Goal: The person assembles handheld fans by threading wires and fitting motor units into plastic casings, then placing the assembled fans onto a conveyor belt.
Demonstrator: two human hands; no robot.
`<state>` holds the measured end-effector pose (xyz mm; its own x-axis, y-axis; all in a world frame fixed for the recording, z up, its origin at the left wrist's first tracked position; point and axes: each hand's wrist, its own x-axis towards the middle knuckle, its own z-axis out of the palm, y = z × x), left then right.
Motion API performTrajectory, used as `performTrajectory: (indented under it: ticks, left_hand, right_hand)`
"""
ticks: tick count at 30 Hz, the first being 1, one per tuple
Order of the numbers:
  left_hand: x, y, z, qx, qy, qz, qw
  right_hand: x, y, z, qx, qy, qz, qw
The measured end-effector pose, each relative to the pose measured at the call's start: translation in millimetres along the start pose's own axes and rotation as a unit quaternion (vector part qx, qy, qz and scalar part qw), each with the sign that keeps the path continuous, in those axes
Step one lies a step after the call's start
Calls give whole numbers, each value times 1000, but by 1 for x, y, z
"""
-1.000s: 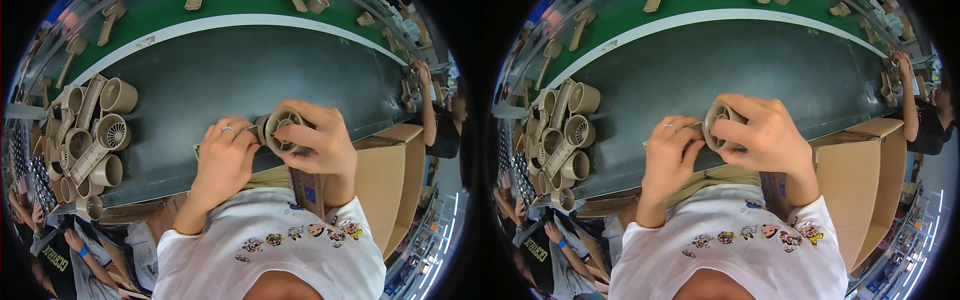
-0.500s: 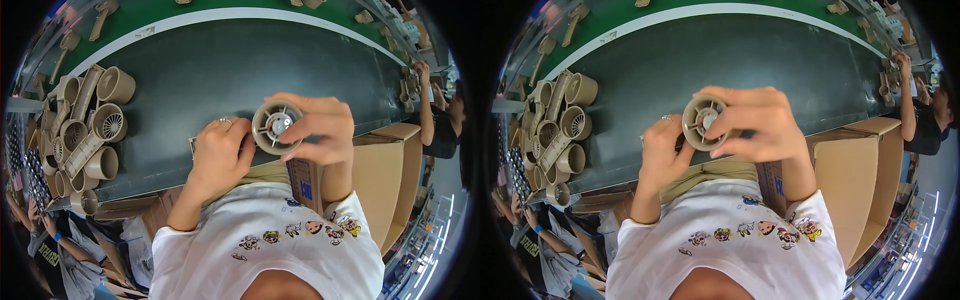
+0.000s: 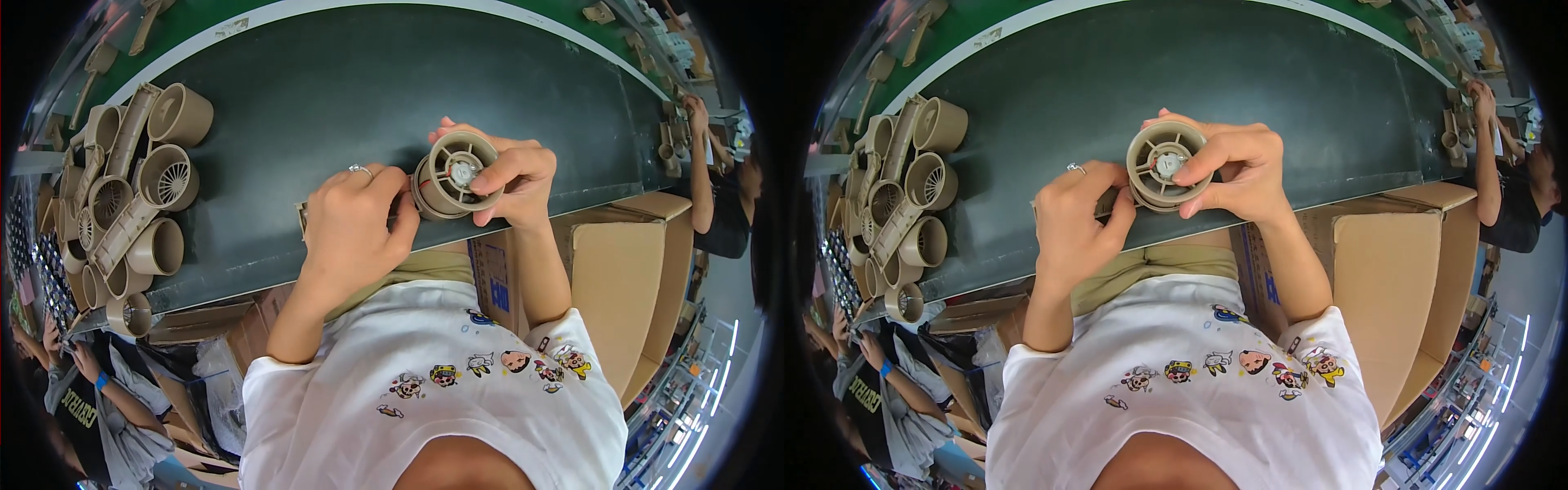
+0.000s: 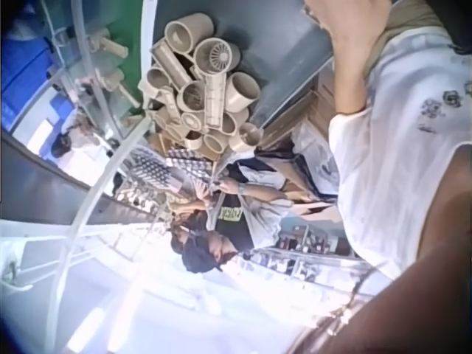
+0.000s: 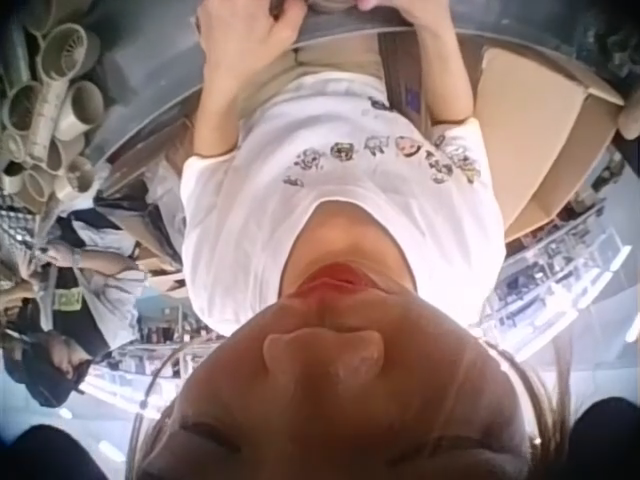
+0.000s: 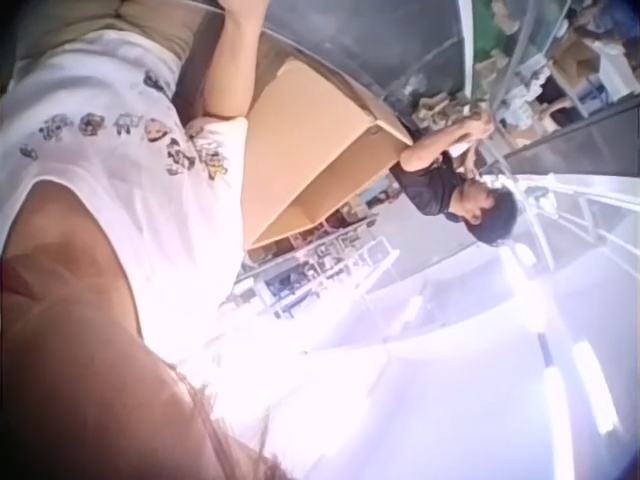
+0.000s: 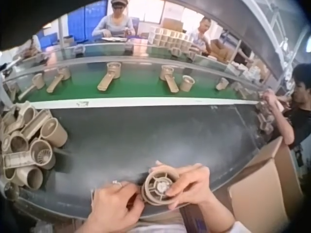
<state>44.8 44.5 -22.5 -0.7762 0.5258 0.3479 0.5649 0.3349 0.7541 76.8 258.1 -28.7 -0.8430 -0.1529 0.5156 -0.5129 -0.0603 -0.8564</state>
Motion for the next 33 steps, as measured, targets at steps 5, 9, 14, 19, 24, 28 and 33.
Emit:
performTrajectory:
  ticks: [5, 9, 14, 19, 24, 28, 33]
  left_hand:
    - [-2, 0, 6, 32, 30, 40, 998]
    - [-6, 0, 9, 58, 53, 61, 995]
    - [-11, -6, 9, 59, 99, 47, 992]
    - [-12, -10, -14, 104, 61, 61, 991]
    - [-15, -16, -29, 59, 13, 49, 997]
    - [-17, -18, -27, 14, 14, 30, 999]
    - [-14, -11, -31, -3, -5, 1, 1000]
  right_hand:
    - [-5, -9, 2, -29, 6, -5, 1000]
    - [-9, -12, 0, -84, -15, -16, 996]
    - [-15, -14, 0, -125, -35, 1, 992]
    - [-19, -9, 3, -141, -10, 4, 990]
    - [-22, -5, 2, -165, -18, 26, 986]
    - [-25, -5, 5, -176, -9, 45, 983]
    - [-29, -11, 8, -210, -10, 38, 977]
